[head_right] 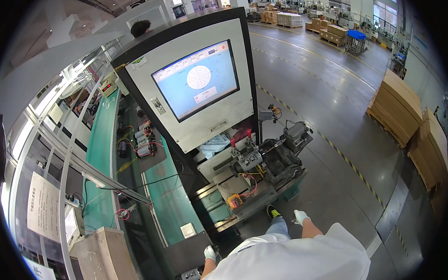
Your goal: The person tests and balances electric motors by mounting them into a balancing machine fixture, clamping them, connecting wires, and operating the machine lever. The person applies balancing putty to the motor components by hand and places the motors back onto the workbench.
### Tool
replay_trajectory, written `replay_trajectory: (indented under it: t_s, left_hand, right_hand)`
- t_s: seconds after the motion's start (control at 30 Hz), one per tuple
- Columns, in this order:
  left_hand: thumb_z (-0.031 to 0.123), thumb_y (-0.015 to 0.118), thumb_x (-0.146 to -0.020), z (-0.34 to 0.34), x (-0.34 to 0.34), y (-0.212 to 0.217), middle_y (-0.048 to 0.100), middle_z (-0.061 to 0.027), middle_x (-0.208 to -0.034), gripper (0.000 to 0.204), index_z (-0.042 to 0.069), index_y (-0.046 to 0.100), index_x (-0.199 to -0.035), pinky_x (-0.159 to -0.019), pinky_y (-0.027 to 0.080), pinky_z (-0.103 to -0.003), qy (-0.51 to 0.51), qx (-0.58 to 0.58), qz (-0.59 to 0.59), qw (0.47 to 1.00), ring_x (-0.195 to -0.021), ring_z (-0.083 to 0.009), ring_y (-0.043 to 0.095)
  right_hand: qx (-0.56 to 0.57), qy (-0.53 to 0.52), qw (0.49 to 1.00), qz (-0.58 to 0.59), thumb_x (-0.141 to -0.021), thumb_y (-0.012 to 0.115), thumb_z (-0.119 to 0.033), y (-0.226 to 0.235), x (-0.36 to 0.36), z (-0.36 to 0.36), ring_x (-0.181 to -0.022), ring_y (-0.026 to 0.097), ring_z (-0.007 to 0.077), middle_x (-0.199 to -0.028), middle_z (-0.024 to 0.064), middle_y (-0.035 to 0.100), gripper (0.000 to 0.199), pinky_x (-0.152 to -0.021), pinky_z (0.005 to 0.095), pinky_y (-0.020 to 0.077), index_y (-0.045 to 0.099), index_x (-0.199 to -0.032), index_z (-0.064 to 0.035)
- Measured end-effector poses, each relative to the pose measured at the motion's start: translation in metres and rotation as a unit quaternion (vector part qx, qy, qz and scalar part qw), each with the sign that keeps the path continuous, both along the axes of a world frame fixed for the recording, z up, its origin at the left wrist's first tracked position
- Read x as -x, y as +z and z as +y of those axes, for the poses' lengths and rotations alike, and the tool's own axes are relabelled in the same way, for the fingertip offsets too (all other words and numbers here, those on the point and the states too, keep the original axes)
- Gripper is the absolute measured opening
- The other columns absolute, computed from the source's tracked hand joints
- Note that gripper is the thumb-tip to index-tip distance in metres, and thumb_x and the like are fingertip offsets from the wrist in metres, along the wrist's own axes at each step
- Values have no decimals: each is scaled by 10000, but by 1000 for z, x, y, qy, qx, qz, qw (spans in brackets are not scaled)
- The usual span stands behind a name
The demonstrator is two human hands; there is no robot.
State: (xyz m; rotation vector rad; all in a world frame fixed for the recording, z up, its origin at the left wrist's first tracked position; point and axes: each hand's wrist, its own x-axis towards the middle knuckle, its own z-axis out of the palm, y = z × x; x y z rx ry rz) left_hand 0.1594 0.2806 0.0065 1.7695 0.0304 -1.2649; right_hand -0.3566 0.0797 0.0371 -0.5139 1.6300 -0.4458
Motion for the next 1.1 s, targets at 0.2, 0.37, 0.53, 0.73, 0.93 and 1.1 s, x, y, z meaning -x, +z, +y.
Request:
replay_trajectory:
  t_s: [0.2, 0.37, 0.53, 0.73, 0.93, 1.1]
  left_hand:
    - [235, 384, -1017, 0, 0, 4, 722, -86, -818, 270, 106, 621, -1009, -525, 492, -355, -4, -9, 8, 1000, -601, -200, 648]
    - [232, 388, -1014, -1, 0, 4, 720, -88, -807, 265, 108, 622, -1003, -529, 494, -357, 0, -4, 0, 1000, -587, -202, 644]
    - [230, 416, -977, -6, -17, -3, 715, -98, -776, 270, 78, 636, -940, -539, 512, -385, -10, -16, 15, 1000, -571, -217, 649]
    - [259, 577, -903, -33, -40, 23, 464, -288, -1392, 666, 22, 349, -1482, -1057, 415, -491, -68, -143, -462, 873, -1241, -449, 506]
    - [340, 631, -843, -28, -56, 10, 255, -271, -1567, 851, -32, 260, -1512, -1147, 281, -537, -238, -168, -576, 763, -1413, -425, 321]
    - [233, 643, -810, -72, -56, 28, 558, -232, -1344, 552, -33, 546, -1284, -1131, 325, -465, -155, -127, -685, 700, -1303, -406, 464]
  right_hand:
    - [-21, 4, 1000, 10, -1005, 435, -376, 6, 1, 4, -748, 686, 228, -910, 104, 711, 360, -700, 402, 547, 591, -1128, -76]
    - [-10, 49, 997, 61, -994, 429, -391, 13, -1, 6, -672, 651, 210, -820, 94, 704, 382, -575, 363, 507, 633, -1013, -69]
    - [-6, 93, 991, 92, -989, 420, -402, 25, -4, 4, -626, 621, 197, -736, 86, 682, 422, -505, 346, 461, 658, -923, -60]
    - [11, 156, 974, 163, -968, 390, -367, 27, -11, -2, -701, 668, 231, -774, 112, 695, 444, -638, 375, 511, 690, -912, -44]
    - [325, 548, 750, 176, -966, 502, -330, 82, -157, -40, -1028, 618, 414, -1085, 238, 662, 340, -886, 491, 489, 681, -1043, -52]
    - [655, 563, 484, 141, -896, 571, -180, 154, -293, -76, -990, 597, 323, -1088, 149, 636, 242, -856, 449, 500, 660, -1058, -24]
